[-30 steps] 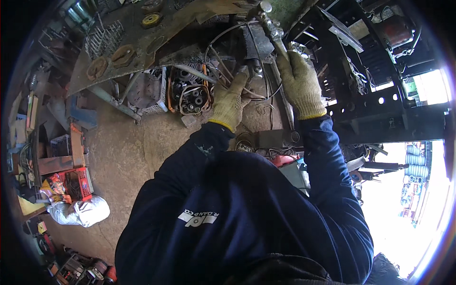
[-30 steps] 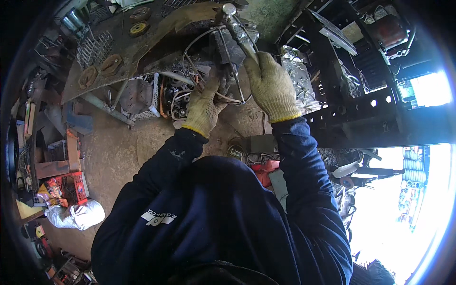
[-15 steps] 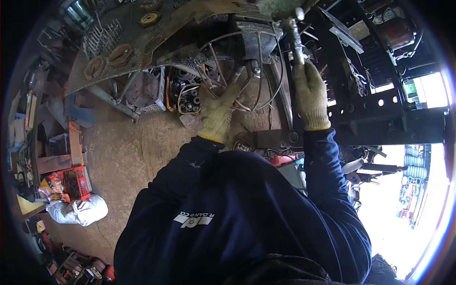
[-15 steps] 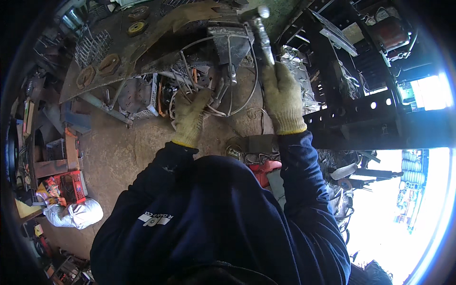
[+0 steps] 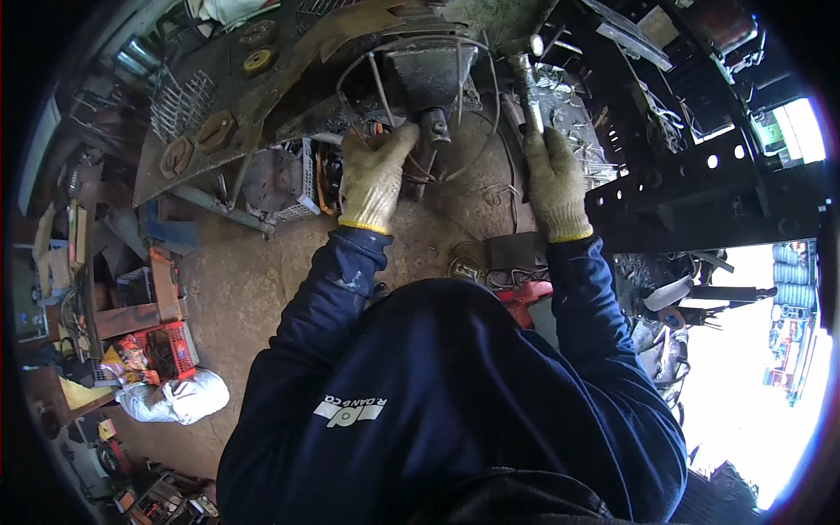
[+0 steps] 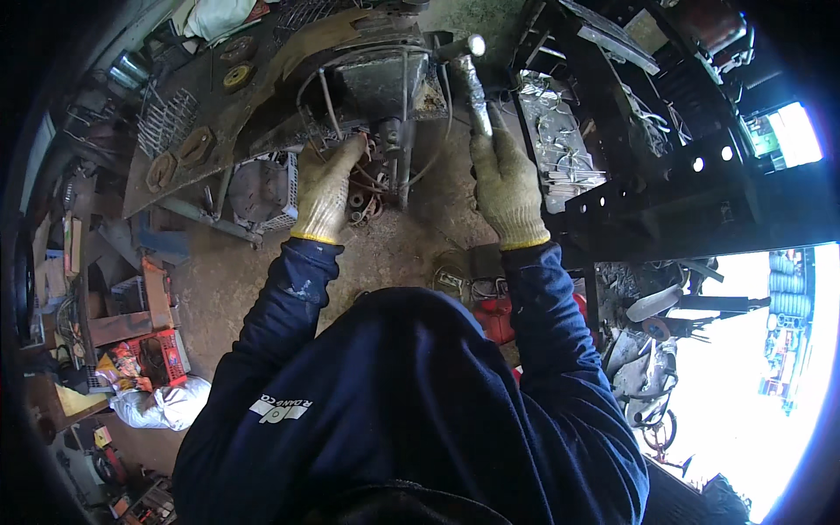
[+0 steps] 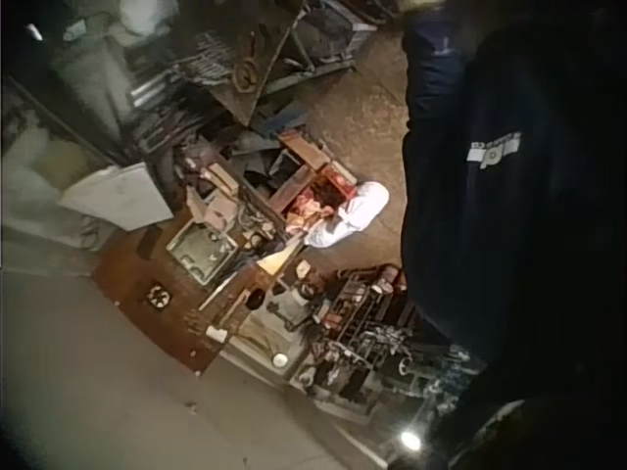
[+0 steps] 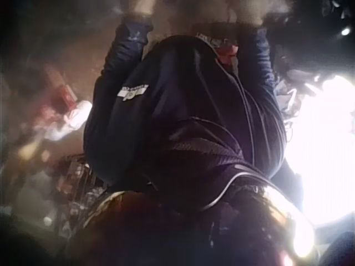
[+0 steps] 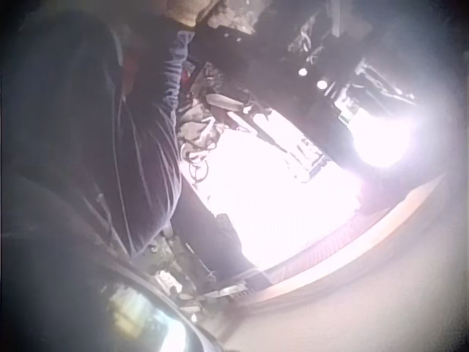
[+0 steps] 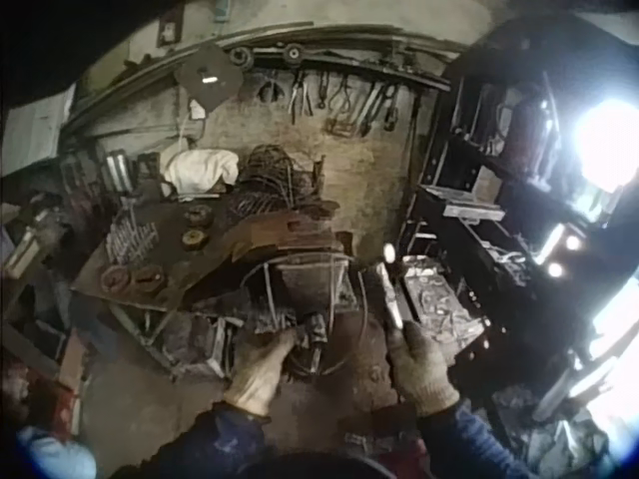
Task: The person holds a metal wire frame and uses a hammer to strike a joint on the workbench, then performs arc welding on the frame using a welding torch, and finally uses the hammer to tap the welds.
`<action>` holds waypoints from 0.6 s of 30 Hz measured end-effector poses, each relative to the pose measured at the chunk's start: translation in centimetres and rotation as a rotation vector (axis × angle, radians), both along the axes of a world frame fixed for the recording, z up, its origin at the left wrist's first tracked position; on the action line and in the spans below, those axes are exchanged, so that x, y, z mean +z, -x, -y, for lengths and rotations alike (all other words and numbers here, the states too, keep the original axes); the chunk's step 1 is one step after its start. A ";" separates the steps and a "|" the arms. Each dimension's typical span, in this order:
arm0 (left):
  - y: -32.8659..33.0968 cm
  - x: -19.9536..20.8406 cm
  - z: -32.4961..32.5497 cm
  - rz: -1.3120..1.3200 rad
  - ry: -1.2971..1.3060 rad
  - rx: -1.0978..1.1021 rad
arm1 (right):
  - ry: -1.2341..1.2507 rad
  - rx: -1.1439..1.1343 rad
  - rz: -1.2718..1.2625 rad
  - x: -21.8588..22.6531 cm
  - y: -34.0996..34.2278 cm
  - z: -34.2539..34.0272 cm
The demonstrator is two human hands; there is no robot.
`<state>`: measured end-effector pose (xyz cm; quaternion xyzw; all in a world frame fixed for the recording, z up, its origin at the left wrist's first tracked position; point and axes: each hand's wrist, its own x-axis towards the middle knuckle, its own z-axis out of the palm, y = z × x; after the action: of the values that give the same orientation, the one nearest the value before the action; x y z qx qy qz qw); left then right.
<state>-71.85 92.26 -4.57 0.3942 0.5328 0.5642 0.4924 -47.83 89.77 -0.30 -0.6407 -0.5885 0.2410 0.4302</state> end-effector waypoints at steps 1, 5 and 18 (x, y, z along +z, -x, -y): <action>-0.1 -0.2 -0.3 0.017 -0.029 0.004 | 0.008 0.003 -0.022 -0.2 0.1 -0.1; -1.0 -0.9 -1.2 -0.057 -0.002 0.039 | 0.104 0.022 -0.045 -2.3 -1.3 -1.1; -1.8 -0.7 -0.6 -0.045 0.004 -0.024 | 0.065 0.081 -0.069 -1.5 -1.4 -3.4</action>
<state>-70.02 92.87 -5.23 0.4124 0.5400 0.5480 0.4878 -46.45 93.15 -1.83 -0.6213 -0.5907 0.2989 0.4192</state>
